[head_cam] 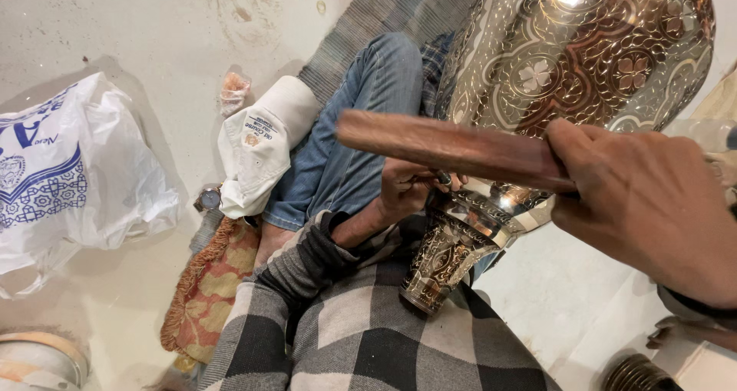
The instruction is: The person sits on the floor holding a large engraved brass vase between the legs and hammers a small punch against the vase's decorated surface with a wooden mallet, repositioning the punch by hand to work successive spots on the metal ornamentation.
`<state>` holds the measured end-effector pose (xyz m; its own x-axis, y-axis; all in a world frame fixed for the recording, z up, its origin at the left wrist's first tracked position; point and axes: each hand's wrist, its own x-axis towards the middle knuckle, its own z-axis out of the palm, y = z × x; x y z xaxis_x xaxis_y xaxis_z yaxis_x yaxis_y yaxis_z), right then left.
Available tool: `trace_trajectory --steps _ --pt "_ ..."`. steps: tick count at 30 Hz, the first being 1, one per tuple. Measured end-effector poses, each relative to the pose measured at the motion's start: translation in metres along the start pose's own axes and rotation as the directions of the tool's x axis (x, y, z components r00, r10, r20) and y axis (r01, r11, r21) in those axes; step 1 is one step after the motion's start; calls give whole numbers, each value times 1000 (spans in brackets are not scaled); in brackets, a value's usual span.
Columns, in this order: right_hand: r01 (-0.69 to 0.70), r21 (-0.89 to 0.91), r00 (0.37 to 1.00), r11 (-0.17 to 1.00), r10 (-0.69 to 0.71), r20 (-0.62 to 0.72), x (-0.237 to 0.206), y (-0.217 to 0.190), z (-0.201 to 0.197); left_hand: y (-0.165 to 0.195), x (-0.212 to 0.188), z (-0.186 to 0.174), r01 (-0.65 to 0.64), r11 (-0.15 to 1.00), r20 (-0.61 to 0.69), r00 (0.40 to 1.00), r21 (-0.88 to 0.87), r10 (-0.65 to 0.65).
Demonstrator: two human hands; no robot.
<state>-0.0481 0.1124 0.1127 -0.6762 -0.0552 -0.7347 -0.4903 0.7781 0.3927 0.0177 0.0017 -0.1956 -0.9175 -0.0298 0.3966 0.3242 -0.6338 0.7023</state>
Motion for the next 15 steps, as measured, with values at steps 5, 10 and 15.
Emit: trace_trajectory --steps 5,10,15 --pt "6 -133 999 991 1 53 -5 -3 0 4 -2 1 8 1000 37 999 -2 -8" --pt "22 -199 991 980 5 131 -4 -1 7 9 8 2 -50 998 55 997 -26 51" --pt "-6 -58 999 998 9 50 -5 0 13 0 6 2 -120 993 54 991 3 120"
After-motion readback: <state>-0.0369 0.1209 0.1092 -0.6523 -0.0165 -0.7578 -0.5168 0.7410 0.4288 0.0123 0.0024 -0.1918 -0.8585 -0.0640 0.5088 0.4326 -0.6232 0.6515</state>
